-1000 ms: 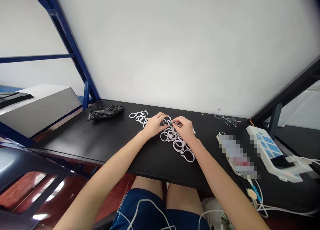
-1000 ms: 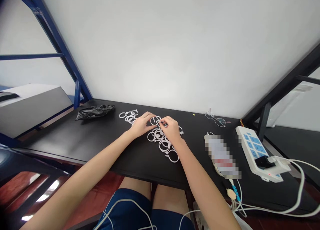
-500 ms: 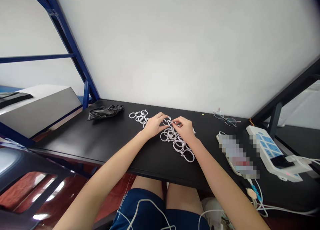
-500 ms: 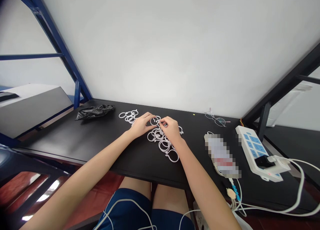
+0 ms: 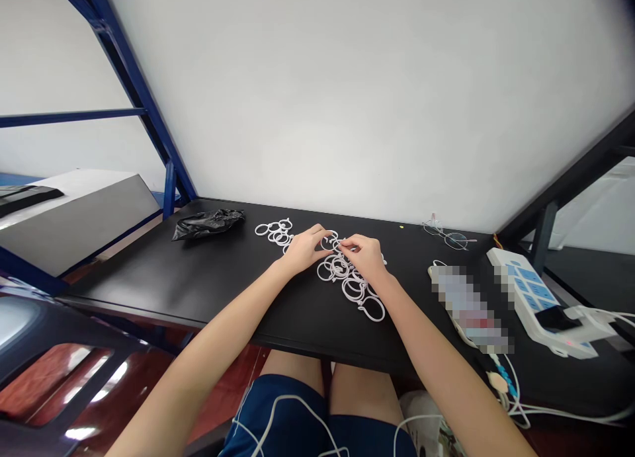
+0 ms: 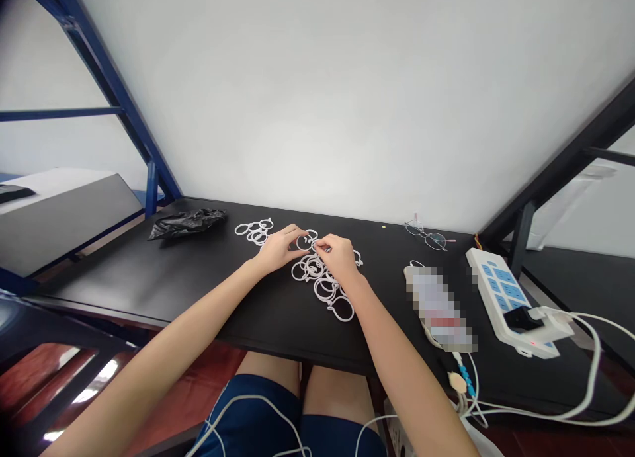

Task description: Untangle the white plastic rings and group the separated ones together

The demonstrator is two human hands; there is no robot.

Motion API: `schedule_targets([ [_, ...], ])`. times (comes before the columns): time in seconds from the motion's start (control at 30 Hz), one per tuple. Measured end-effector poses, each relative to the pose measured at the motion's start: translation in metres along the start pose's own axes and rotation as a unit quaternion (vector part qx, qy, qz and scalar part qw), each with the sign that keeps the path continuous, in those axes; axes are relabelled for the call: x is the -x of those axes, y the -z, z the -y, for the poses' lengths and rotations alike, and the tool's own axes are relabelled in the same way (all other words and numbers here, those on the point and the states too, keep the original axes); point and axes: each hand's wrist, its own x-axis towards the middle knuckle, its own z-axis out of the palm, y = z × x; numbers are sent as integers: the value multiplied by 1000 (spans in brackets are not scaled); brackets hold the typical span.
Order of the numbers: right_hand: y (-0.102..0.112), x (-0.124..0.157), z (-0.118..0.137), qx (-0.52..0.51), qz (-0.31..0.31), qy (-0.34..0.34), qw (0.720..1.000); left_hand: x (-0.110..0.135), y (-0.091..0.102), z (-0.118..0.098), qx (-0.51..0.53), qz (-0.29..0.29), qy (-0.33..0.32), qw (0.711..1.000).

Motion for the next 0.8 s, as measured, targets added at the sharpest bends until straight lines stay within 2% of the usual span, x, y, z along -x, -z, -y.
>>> schedule_targets([
  [0.8, 3, 0, 4, 3, 16, -12, 1000, -1, -2, 4, 4, 11, 14, 1000],
])
